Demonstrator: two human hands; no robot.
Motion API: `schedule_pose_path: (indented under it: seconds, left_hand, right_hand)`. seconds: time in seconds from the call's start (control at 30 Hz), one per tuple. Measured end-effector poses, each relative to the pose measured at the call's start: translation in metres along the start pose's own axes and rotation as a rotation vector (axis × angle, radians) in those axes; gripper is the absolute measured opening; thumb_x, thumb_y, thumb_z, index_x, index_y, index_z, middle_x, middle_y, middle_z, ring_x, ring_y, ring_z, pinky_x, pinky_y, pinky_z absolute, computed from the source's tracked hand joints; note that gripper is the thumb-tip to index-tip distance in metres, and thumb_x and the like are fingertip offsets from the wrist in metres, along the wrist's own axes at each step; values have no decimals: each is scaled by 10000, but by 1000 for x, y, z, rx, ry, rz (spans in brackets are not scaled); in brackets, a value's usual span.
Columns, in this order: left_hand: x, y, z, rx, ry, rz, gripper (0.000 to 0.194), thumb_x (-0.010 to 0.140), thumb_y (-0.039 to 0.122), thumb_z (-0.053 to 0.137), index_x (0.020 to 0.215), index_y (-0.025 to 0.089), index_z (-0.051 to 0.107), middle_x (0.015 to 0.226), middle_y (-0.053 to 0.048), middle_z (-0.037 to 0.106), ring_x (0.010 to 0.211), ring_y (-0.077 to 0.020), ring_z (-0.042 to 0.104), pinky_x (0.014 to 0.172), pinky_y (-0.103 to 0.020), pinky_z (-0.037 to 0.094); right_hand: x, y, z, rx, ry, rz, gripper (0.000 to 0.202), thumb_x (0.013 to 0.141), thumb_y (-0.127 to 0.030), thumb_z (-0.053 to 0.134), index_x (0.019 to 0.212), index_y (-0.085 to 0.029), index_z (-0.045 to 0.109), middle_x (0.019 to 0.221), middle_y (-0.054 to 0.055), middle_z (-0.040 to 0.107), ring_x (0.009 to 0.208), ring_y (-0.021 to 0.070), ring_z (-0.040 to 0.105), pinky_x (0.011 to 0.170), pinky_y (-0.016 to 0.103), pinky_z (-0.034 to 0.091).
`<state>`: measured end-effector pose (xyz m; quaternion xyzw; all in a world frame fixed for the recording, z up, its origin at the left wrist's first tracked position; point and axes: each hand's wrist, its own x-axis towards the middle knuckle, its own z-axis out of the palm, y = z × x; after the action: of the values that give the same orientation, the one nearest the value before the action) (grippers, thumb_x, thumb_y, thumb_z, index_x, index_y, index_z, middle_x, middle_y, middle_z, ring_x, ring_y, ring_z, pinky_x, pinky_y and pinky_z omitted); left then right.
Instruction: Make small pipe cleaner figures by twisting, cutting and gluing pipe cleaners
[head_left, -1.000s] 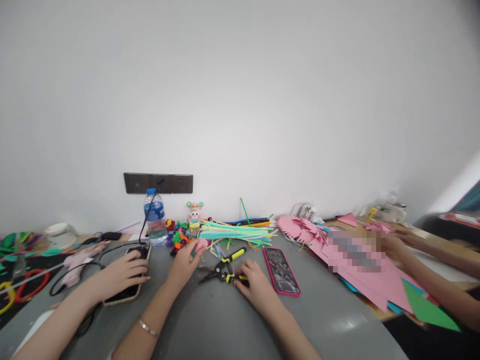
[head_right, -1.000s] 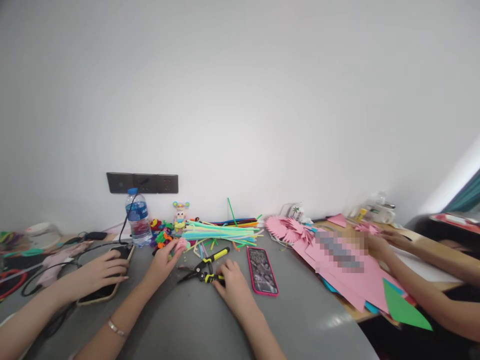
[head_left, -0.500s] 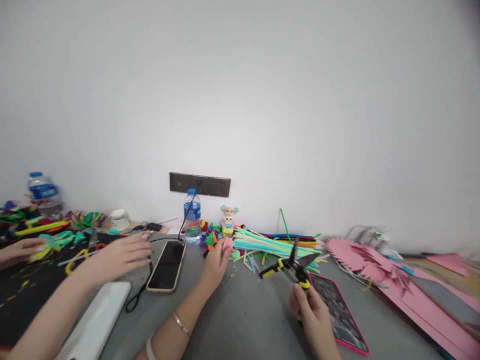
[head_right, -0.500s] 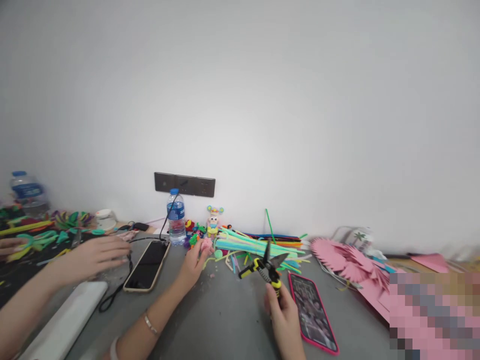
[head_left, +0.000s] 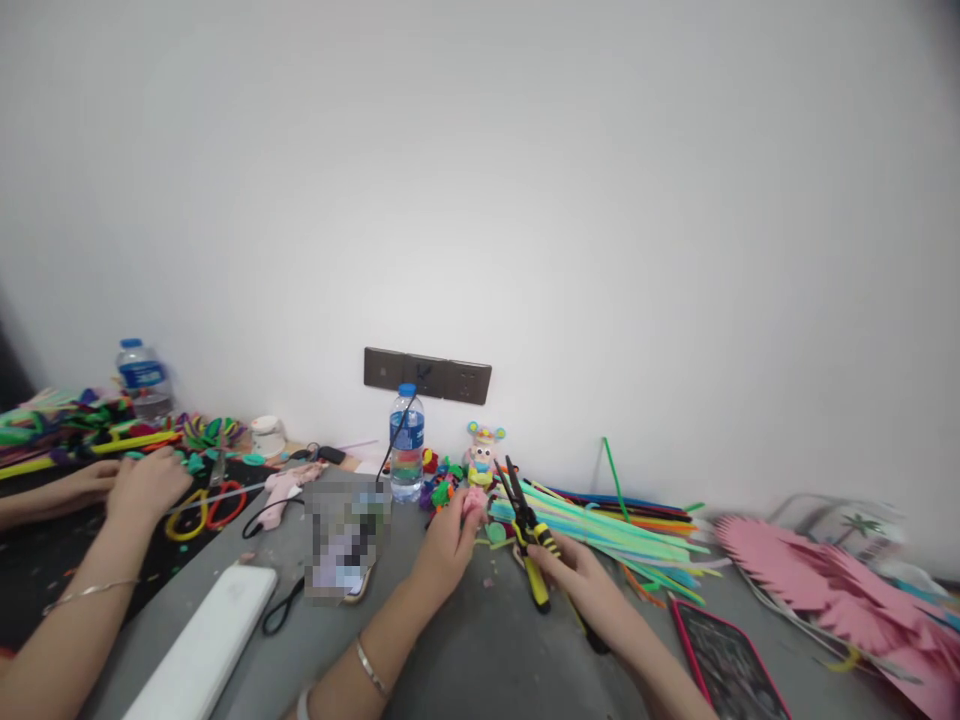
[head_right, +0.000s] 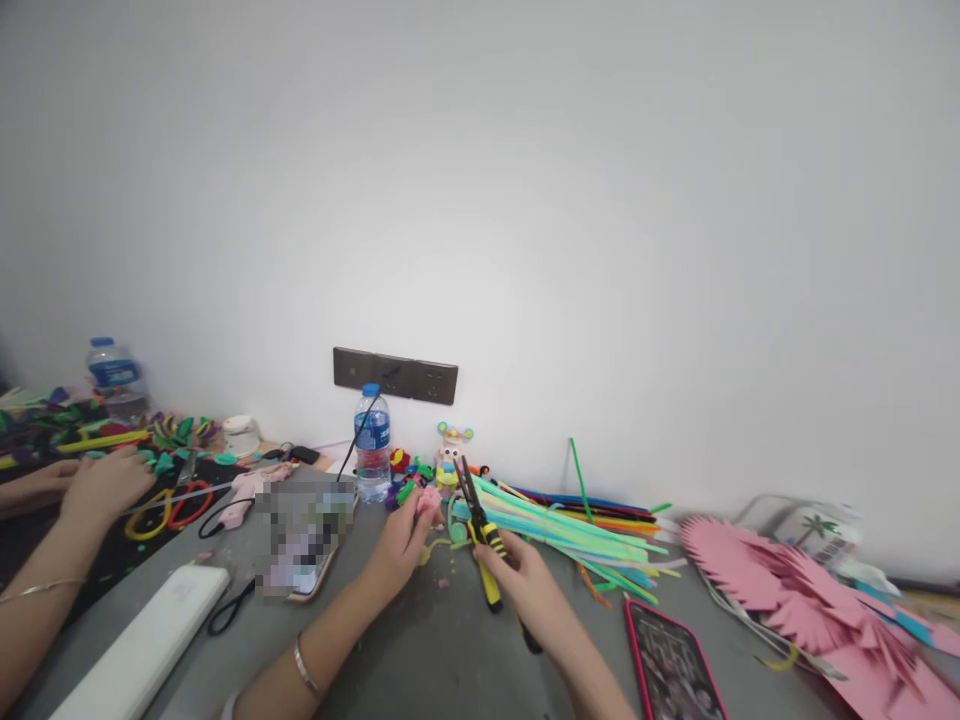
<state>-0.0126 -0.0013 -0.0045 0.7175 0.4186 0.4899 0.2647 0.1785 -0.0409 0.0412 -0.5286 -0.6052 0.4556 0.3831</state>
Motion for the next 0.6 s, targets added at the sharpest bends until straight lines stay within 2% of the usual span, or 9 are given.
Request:
schedule_pose_path:
  seconds: [0.13, 0.27, 0.37, 0.47, 0.6]
  left_hand:
    - [-1, -4, 0, -28, 7, -36, 261, 980, 350, 339, 1058, 172, 515, 869, -65, 664, 810, -206, 624, 737, -291, 424]
    - [-1, 3, -2, -35, -31, -33, 259, 982, 355, 338, 980, 177, 526, 831, -43, 631, 768, -185, 595, 708, -270, 407]
    - [-2, 8, -2, -37, -41, -18, 245, 982, 355, 332, 968, 179, 502, 834, -30, 590, 755, -169, 559, 707, -262, 403]
    - [-3, 7, -1, -24, -26, -50, 228, 971, 365, 348, 921, 182, 473, 792, -12, 545, 716, -160, 520, 682, -255, 399]
    - [-3, 1, 1, -22, 38, -85, 209, 926, 380, 433, 921, 176, 479, 767, -1, 532, 715, -162, 507, 685, -256, 402]
  right_hand:
    - [0, 11, 10, 71, -2, 50, 631, 676, -671, 613, 1070, -179, 639, 1041, 79, 695, 1069, 302, 602, 942, 372, 461]
    - [-7, 25, 2, 37, -31, 69, 712, 698, -670, 610, 1231, -199, 590, 1272, 85, 618, 1243, 298, 501, 1060, 388, 367]
    - [-8, 42, 1, 58, -65, 73, 729, 686, -662, 638, 1246, -196, 598, 1336, 97, 584, 1281, 309, 472, 1074, 423, 354]
    - [-4, 56, 6, 35, 74, -91, 691, 713, -640, 626, 1235, -189, 595, 1305, 123, 606, 1210, 316, 538, 1026, 418, 411]
    - [2, 60, 4, -187, 279, -299, 528, 801, -542, 588, 1181, -176, 578, 1155, 133, 667, 1062, 298, 616, 918, 380, 485]
